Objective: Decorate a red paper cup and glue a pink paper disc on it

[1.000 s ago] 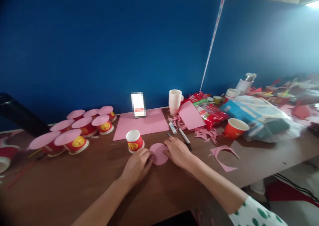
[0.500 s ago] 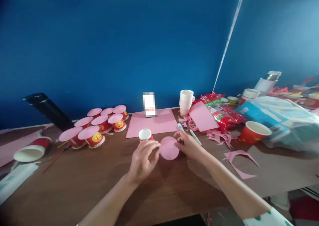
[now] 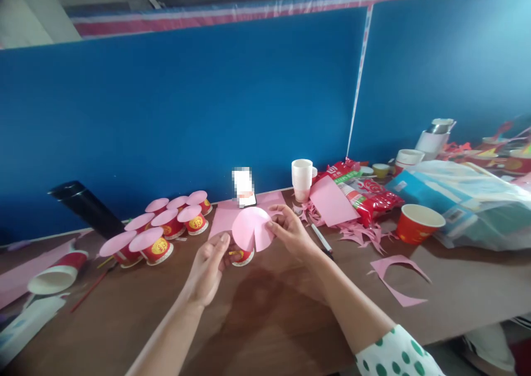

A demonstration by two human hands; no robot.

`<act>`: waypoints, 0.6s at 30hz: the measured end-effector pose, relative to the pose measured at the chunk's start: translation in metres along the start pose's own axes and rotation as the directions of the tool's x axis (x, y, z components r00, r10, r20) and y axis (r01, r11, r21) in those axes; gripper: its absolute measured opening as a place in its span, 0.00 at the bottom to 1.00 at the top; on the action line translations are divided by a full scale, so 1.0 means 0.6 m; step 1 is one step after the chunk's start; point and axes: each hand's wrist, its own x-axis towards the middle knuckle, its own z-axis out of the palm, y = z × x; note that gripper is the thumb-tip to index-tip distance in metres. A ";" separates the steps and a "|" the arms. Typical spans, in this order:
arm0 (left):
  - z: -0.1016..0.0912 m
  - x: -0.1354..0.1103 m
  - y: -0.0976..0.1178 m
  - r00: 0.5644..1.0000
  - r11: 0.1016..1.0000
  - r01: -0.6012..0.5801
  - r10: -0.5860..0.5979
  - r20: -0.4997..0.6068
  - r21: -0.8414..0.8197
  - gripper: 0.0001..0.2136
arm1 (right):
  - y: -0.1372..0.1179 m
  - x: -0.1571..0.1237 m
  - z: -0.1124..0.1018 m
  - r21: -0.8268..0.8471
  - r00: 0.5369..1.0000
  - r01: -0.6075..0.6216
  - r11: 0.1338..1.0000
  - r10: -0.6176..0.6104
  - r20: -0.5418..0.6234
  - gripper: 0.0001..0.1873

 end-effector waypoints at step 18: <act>0.119 0.044 -0.058 0.982 0.996 -0.081 0.085 -0.168 0.034 0.12 | 0.010 0.009 -0.078 0.178 0.984 -0.173 0.969 0.163 0.070 0.13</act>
